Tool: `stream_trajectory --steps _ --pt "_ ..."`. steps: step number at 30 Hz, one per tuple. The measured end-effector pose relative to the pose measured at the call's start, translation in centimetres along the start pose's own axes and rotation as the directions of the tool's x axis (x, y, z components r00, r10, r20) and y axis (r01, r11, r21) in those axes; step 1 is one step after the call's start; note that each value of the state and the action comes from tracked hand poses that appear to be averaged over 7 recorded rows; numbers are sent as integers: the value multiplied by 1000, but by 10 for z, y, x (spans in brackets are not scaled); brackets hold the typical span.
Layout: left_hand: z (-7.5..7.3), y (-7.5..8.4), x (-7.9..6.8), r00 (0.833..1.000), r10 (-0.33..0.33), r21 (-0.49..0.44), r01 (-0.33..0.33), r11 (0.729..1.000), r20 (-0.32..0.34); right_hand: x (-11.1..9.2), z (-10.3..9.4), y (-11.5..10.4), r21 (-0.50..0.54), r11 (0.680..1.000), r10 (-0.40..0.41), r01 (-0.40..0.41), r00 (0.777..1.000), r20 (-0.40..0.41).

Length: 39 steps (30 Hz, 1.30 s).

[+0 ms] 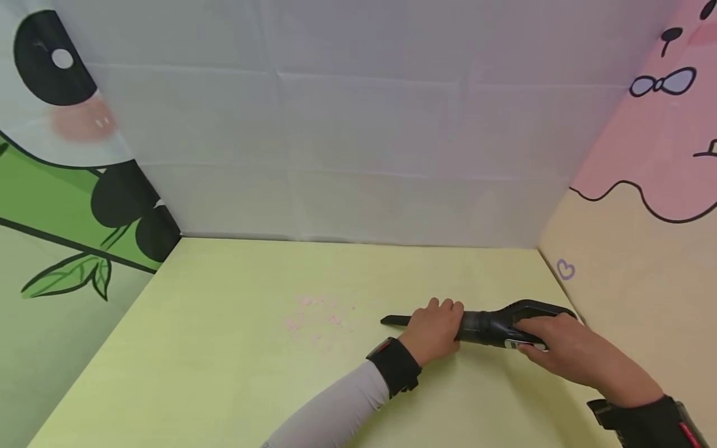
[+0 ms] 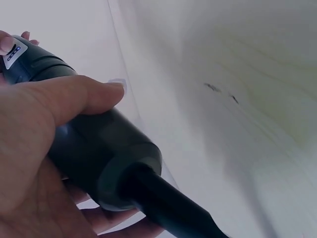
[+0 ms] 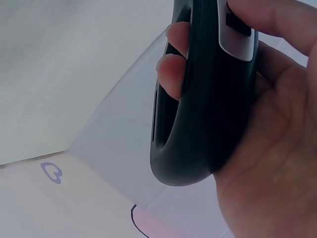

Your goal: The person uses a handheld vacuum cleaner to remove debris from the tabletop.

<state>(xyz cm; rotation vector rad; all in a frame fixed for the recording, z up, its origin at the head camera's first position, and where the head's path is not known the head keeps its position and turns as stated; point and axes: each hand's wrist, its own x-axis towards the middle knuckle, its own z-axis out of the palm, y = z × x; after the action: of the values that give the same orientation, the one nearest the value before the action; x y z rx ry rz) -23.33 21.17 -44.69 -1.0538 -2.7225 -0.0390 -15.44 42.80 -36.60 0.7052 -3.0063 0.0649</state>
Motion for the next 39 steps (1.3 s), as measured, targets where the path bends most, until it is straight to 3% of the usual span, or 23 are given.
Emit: stream_trajectory --steps 6,20,33,39 --pt "0 -7 3 1000 -20 -8 20 1000 20 6 1 -3 -34 999 -6 5 1000 -27" --pt "2 -21 3 1000 0 6 0 1000 -23 18 1 -10 -115 992 -55 44 994 -98" --pt "4 -21 -2 998 5 24 -4 1000 -55 18 0 -10 -80 996 -30 26 998 -47" --pt "3 -21 -9 998 23 57 -19 998 -65 15 1 -11 -79 994 -78 73 995 -63"
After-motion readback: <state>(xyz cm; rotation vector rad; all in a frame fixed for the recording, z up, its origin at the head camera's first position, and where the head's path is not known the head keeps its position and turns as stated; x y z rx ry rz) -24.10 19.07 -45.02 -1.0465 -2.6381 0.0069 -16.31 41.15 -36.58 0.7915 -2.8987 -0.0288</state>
